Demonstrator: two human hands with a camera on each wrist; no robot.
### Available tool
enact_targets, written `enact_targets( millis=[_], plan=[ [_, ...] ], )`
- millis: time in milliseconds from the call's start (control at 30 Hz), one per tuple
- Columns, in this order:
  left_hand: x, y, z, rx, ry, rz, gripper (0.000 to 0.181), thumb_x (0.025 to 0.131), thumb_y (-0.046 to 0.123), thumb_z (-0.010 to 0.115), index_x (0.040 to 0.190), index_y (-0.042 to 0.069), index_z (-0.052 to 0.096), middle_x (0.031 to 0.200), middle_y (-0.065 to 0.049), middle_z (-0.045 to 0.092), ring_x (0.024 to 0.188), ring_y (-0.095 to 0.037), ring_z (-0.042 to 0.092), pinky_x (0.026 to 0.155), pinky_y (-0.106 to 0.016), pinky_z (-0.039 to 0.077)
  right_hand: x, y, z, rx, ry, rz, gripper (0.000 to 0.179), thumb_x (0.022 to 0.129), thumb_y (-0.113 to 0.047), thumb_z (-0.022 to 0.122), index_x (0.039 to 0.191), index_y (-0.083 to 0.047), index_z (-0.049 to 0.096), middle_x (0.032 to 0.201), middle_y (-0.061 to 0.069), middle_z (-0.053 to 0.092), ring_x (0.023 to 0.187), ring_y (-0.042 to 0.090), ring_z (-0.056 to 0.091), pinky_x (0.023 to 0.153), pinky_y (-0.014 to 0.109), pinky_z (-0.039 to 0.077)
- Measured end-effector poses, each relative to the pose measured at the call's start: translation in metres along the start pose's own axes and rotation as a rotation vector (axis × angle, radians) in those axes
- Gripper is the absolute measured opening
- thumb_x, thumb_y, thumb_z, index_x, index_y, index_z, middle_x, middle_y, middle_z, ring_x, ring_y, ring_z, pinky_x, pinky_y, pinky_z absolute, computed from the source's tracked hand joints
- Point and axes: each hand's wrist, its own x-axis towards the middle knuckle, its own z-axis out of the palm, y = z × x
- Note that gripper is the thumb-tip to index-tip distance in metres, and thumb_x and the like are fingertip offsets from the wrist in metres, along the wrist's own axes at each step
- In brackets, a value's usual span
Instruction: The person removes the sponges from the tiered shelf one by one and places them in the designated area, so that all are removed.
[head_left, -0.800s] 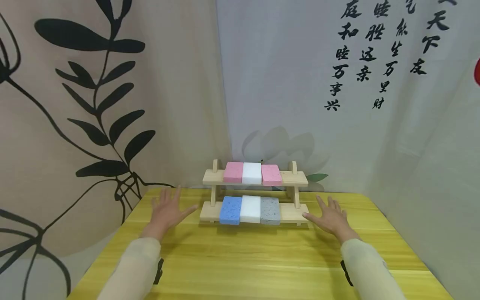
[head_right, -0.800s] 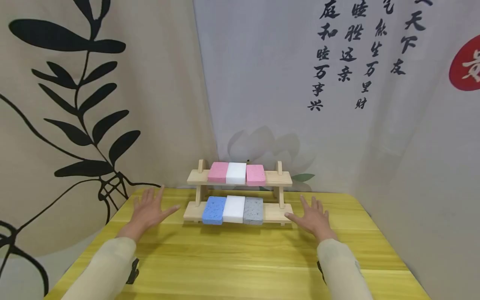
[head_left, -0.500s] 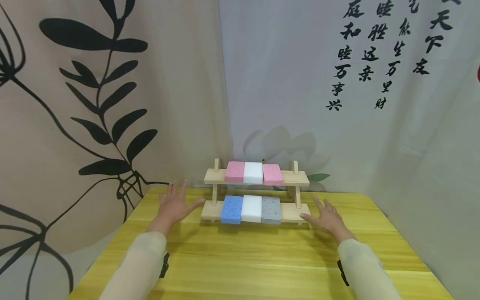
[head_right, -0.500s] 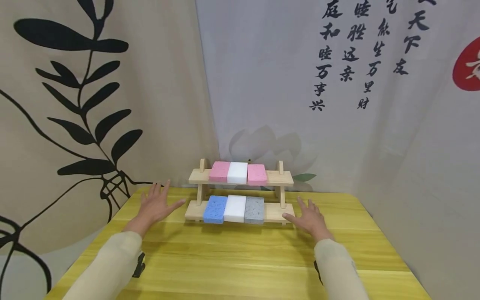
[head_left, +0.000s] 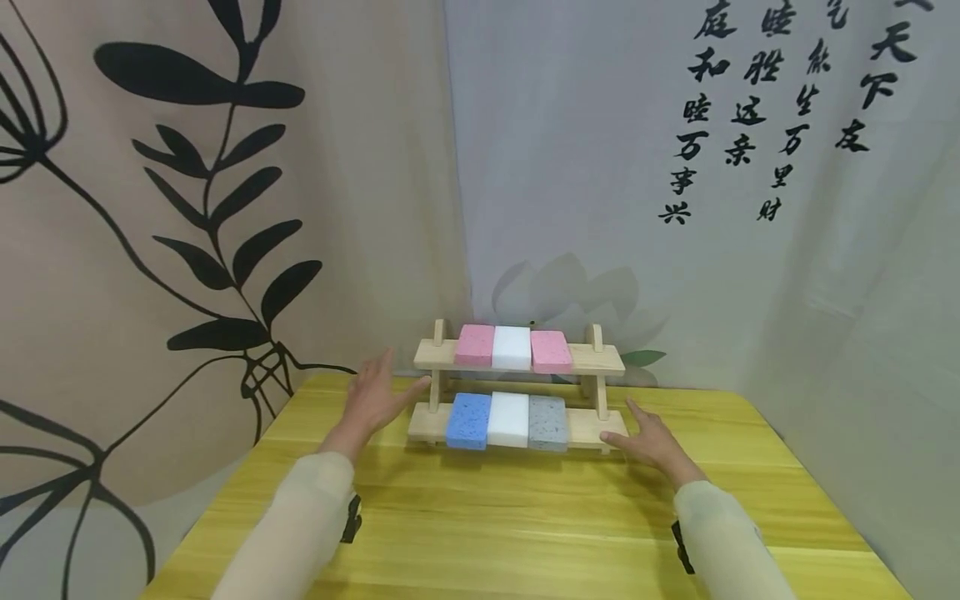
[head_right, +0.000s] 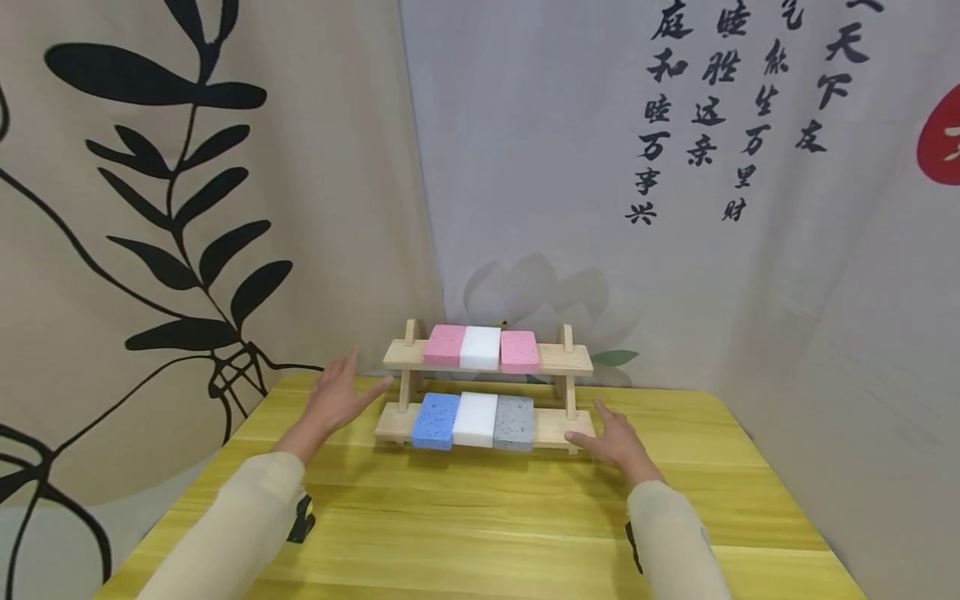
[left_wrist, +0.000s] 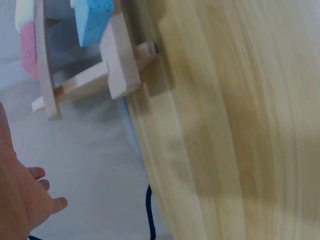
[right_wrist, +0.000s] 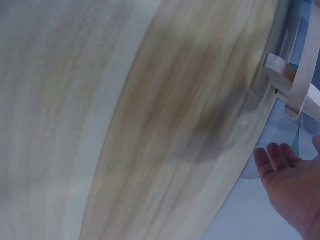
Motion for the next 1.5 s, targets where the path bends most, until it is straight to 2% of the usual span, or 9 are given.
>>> enact_targets(
  millis=[133,367,633,933,1033,1200,1500],
  plan=[
    [0.002,0.011,0.002,-0.097,-0.010,-0.030,0.106,0.089,0.073,0.050,0.160,0.010,0.002,0.163,-0.023,0.007,0.147,-0.045,0.003,0.112,-0.069,0.003,0.000,0.001,0.003,0.076,-0.019,0.019,0.105,0.089,-0.057,0.065,0.157,0.001,0.011,0.152,0.041,0.014,0.138,0.060,0.015,0.106,0.072,0.020],
    [0.005,0.028,0.005,-0.261,-0.006,-0.066,0.105,0.087,0.074,0.051,0.161,0.017,0.003,0.164,-0.016,0.007,0.149,-0.041,0.006,0.112,-0.067,0.014,0.000,0.005,0.009,0.167,-0.031,0.046,0.098,0.092,-0.050,0.066,0.156,0.001,0.014,0.146,0.041,0.030,0.132,0.057,0.033,0.105,0.067,0.031],
    [0.009,0.047,0.013,-0.432,0.011,-0.119,0.106,0.084,0.076,0.055,0.161,0.021,0.008,0.165,-0.013,0.007,0.149,-0.037,0.005,0.113,-0.066,0.015,0.001,0.007,0.011,0.251,-0.038,0.045,0.088,0.095,-0.040,0.064,0.155,0.003,0.016,0.143,0.041,0.035,0.129,0.055,0.038,0.102,0.065,0.035],
    [0.017,0.060,0.025,-0.461,0.043,-0.132,0.097,0.089,0.067,0.055,0.160,0.016,0.012,0.164,-0.015,0.013,0.149,-0.039,0.010,0.113,-0.066,0.015,0.000,0.011,0.015,0.308,-0.062,0.023,0.086,0.096,-0.037,0.064,0.156,0.003,0.016,0.145,0.043,0.030,0.131,0.055,0.036,0.101,0.062,0.038],
    [0.016,0.063,0.026,-0.480,0.046,-0.141,0.100,0.087,0.071,0.054,0.160,0.017,0.013,0.164,-0.014,0.014,0.148,-0.038,0.011,0.113,-0.065,0.016,0.001,0.012,0.016,0.321,-0.073,0.032,0.089,0.096,-0.039,0.064,0.156,0.001,0.013,0.145,0.043,0.031,0.130,0.054,0.038,0.101,0.062,0.039],
    [0.018,0.066,0.031,-0.542,0.066,-0.162,0.103,0.084,0.075,0.055,0.159,0.016,0.017,0.160,-0.016,0.024,0.146,-0.038,0.021,0.113,-0.061,0.021,0.002,0.014,0.018,0.373,-0.086,0.050,0.091,0.095,-0.041,0.065,0.158,-0.003,0.011,0.147,0.042,0.028,0.132,0.054,0.036,0.103,0.062,0.037],
    [0.027,0.069,0.044,-0.612,0.112,-0.195,0.088,0.092,0.050,0.064,0.158,0.011,0.021,0.155,-0.019,0.033,0.141,-0.040,0.030,0.111,-0.058,0.030,0.004,0.016,0.021,0.384,-0.100,0.073,0.091,0.096,-0.043,0.063,0.159,-0.007,0.009,0.151,0.041,0.020,0.138,0.055,0.025,0.107,0.066,0.029]
  ],
)
